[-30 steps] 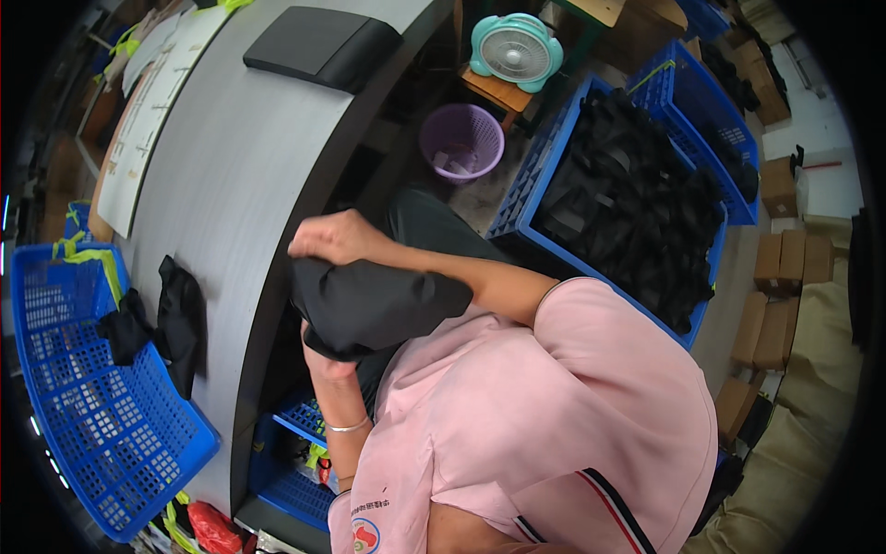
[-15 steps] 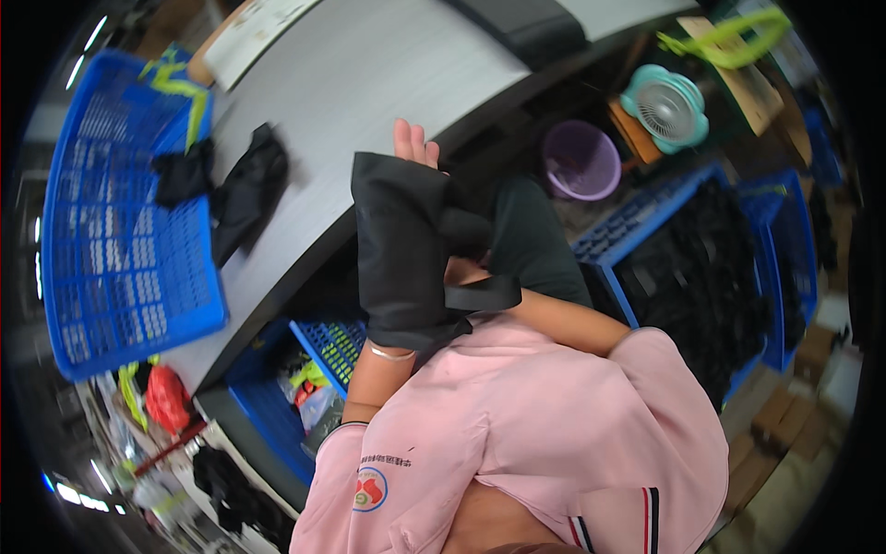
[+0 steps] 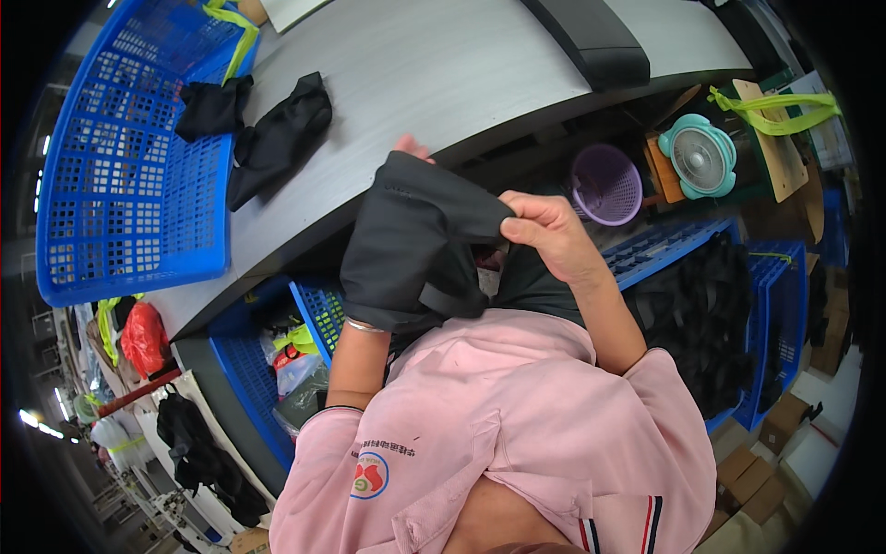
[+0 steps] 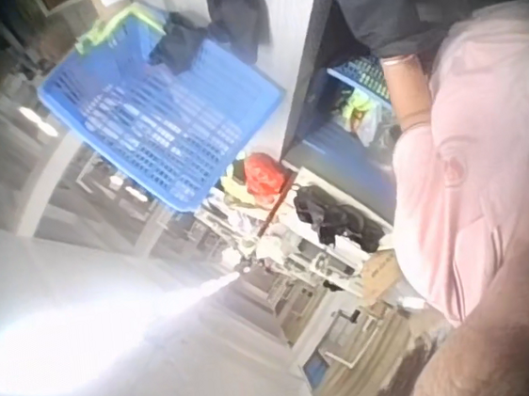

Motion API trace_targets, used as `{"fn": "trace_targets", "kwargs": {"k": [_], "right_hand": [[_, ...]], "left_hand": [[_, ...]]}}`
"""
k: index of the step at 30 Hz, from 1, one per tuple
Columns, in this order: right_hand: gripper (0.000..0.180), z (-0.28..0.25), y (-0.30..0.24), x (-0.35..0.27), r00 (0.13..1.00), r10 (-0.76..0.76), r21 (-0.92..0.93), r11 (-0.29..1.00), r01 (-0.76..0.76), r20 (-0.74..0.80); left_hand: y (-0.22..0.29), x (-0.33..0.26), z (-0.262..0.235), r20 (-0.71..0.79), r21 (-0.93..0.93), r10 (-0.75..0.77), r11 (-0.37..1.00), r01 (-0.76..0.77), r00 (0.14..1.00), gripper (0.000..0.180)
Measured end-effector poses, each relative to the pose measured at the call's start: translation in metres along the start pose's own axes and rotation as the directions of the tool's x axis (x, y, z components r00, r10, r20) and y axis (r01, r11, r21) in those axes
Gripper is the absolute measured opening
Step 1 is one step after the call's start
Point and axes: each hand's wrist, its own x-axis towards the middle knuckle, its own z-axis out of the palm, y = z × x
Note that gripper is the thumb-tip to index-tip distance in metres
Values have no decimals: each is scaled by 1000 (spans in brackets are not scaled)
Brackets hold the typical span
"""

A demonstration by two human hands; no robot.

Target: The person is inspecting and folding black fabric garment components at a workstation.

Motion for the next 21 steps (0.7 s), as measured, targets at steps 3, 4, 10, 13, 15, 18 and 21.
{"fn": "trace_targets", "kwargs": {"k": [3, 4, 10, 13, 15, 18, 21], "right_hand": [[14, 11, -19, 15, 974, -146, 51, 986, 157, -173], [15, 3, -21, 26, 955, -202, -28, 979, 201, -218], [25, -33, -17, 60, 870, -178, -139, 982, 128, -460], [30, -27, -17, 35, 853, -228, -259, 959, 114, -469], [33, -19, -11, 22, 882, -321, -484, 866, 125, -345], [35, -11, -15, 24, 832, -504, -759, 630, 168, -234], [34, -9, -26, 32, 881, -444, -682, 697, 222, -167]], "left_hand": [[-54, -2, -14, 113, -417, -62, 903, 104, 992, 46], [-60, -4, -15, 131, -341, -36, 937, 79, 991, 46], [-68, -37, -26, 218, 170, 89, 977, -128, 972, 48], [-69, -50, -30, 247, 421, 125, 879, -222, 961, 49], [-73, -49, -34, 253, 498, 134, 831, -248, 958, 49], [-85, -45, -38, 356, 613, 179, 696, -374, 917, 49], [-109, -52, -40, 315, 229, 112, 955, -190, 942, 47]]}}
